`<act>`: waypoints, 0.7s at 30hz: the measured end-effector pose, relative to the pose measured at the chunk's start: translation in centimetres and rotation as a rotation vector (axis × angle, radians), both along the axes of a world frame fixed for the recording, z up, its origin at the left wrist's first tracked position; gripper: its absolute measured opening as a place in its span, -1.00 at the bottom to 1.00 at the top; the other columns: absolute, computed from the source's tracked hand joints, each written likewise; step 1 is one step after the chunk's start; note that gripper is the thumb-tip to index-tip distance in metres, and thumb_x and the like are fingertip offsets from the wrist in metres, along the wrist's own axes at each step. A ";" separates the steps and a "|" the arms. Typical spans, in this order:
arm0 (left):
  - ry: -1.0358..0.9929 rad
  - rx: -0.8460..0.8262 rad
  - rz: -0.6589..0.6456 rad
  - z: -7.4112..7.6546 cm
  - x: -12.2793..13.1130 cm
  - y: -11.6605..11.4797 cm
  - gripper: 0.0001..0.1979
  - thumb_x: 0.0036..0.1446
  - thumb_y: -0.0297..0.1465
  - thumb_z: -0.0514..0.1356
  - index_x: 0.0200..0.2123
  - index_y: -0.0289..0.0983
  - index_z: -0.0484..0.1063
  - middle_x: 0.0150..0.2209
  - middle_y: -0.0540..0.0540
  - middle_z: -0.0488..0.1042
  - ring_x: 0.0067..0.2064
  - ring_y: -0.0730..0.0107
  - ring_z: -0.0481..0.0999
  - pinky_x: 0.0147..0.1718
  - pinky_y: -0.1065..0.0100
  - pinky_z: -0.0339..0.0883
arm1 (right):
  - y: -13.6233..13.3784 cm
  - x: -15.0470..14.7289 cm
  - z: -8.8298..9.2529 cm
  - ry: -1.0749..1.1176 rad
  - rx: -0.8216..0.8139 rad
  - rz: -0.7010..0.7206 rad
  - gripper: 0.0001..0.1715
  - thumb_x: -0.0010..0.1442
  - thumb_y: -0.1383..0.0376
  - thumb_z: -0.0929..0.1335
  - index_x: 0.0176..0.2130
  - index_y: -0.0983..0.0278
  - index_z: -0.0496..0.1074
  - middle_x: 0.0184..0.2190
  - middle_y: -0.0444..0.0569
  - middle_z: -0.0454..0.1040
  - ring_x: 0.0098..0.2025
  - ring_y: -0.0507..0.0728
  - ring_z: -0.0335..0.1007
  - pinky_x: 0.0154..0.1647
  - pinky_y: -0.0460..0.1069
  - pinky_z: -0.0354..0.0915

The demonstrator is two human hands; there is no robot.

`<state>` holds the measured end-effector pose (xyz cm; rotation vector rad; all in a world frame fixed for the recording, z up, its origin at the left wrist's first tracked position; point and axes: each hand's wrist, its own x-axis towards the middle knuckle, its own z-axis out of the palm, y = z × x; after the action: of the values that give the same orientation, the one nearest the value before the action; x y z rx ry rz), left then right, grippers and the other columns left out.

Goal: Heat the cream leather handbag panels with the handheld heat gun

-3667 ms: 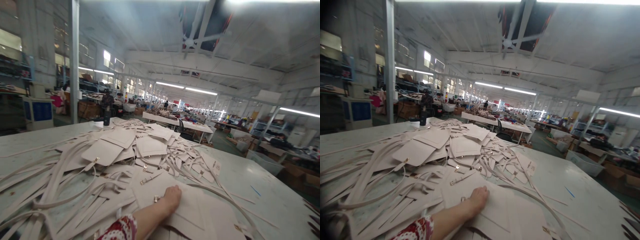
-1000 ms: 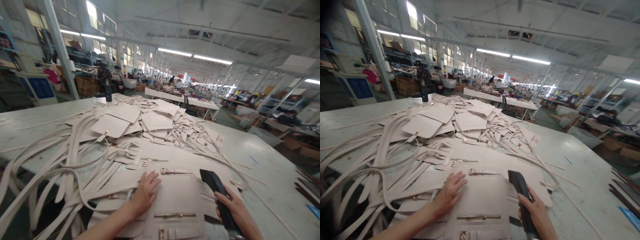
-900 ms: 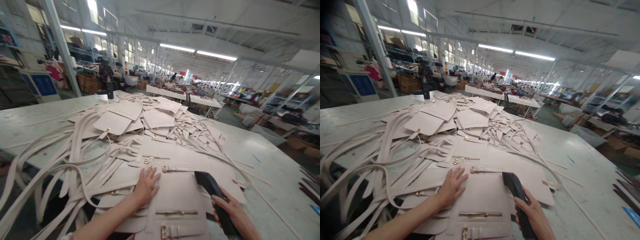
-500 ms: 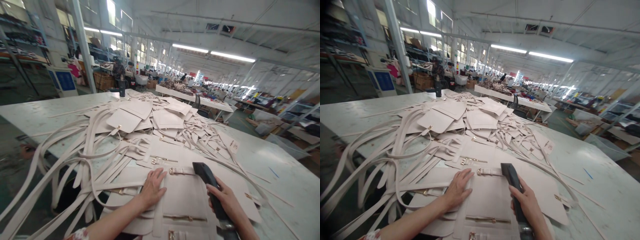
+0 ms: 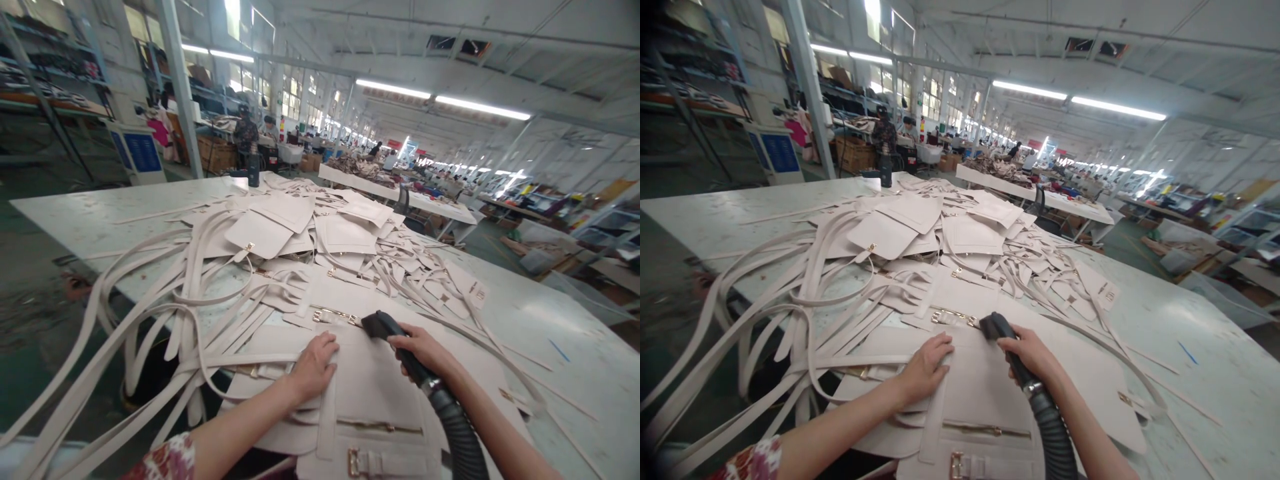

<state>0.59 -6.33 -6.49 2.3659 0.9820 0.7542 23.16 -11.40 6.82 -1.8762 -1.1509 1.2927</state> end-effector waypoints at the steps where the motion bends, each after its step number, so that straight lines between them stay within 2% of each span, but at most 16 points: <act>1: -0.003 -0.007 0.031 0.4 -0.3 0.6 -0.53 -0.10 -0.56 0.11 -0.04 -0.31 0.30 0.07 -0.21 0.28 0.13 0.22 0.20 0.12 0.19 0.08 | 0.3 -0.1 0.3 -0.027 0.041 -0.021 -0.61 -0.01 0.19 0.31 -0.14 0.24 0.28 -0.67 -0.22 0.28 -0.72 0.10 0.30 -0.79 -0.06 0.23; 4: 0.071 -0.009 0.179 1.7 -2.2 2.6 -0.51 -0.09 -0.51 0.12 0.00 -0.28 0.26 -0.01 -0.18 0.34 0.07 0.22 0.26 0.07 0.18 0.10 | 0.0 -1.0 1.1 -0.075 0.161 -0.063 -0.51 0.03 0.16 0.30 -0.02 0.15 0.19 -0.65 -0.26 0.25 -0.68 0.07 0.33 -0.74 -0.07 0.26; 7: 0.155 -0.022 0.265 2.1 -4.6 3.8 -0.61 -0.06 -0.44 0.13 -0.08 -0.27 0.32 -0.11 -0.15 0.38 -0.02 0.18 0.32 -0.03 0.16 0.16 | -1.9 -2.8 1.3 -0.013 0.126 0.033 -0.43 0.03 0.18 0.30 0.05 0.06 0.15 -0.62 -0.27 0.28 -0.68 0.10 0.35 -0.76 -0.05 0.26; 10: 0.158 0.010 0.251 1.5 -6.0 3.4 -0.75 0.01 -0.42 0.09 -0.19 -0.25 0.37 -0.18 -0.12 0.38 -0.07 0.23 0.32 -0.05 0.21 0.16 | -3.3 -4.8 0.2 0.068 0.012 0.156 -0.38 -0.02 0.25 0.31 0.07 0.07 0.17 -0.65 -0.27 0.29 -0.72 0.10 0.32 -0.80 -0.07 0.22; 12: 0.143 0.058 0.250 1.0 -6.1 2.9 -0.80 0.06 -0.42 0.05 -0.22 -0.23 0.37 -0.20 -0.10 0.36 -0.08 0.26 0.31 -0.04 0.22 0.14 | -3.4 -5.7 -1.0 0.092 -0.027 0.189 -0.39 -0.03 0.27 0.29 0.06 0.09 0.19 -0.67 -0.28 0.26 -0.75 0.06 0.29 -0.80 -0.10 0.20; 15: 0.138 0.087 0.264 0.6 -5.7 2.5 -0.81 0.06 -0.42 0.05 -0.23 -0.23 0.37 -0.21 -0.10 0.33 -0.10 0.26 0.29 -0.06 0.21 0.14 | -2.2 -6.2 -2.0 0.103 -0.053 0.199 -0.40 -0.01 0.25 0.26 0.06 0.10 0.18 -0.67 -0.28 0.25 -0.74 0.06 0.28 -0.80 -0.09 0.20; 21: 0.139 0.089 0.252 0.5 -5.4 2.8 -0.79 0.04 -0.43 0.06 -0.20 -0.23 0.33 -0.20 -0.10 0.29 -0.09 0.23 0.26 -0.04 0.19 0.12 | 1.7 -8.0 -1.5 0.048 -0.064 0.296 -0.52 -0.06 0.25 0.28 -0.07 0.15 0.32 -0.68 -0.25 0.26 -0.76 0.05 0.25 -0.78 -0.10 0.17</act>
<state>-4.83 -3.52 -5.98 2.4248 1.3510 0.7447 15.12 -9.65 5.32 -1.7553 -1.4173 1.5409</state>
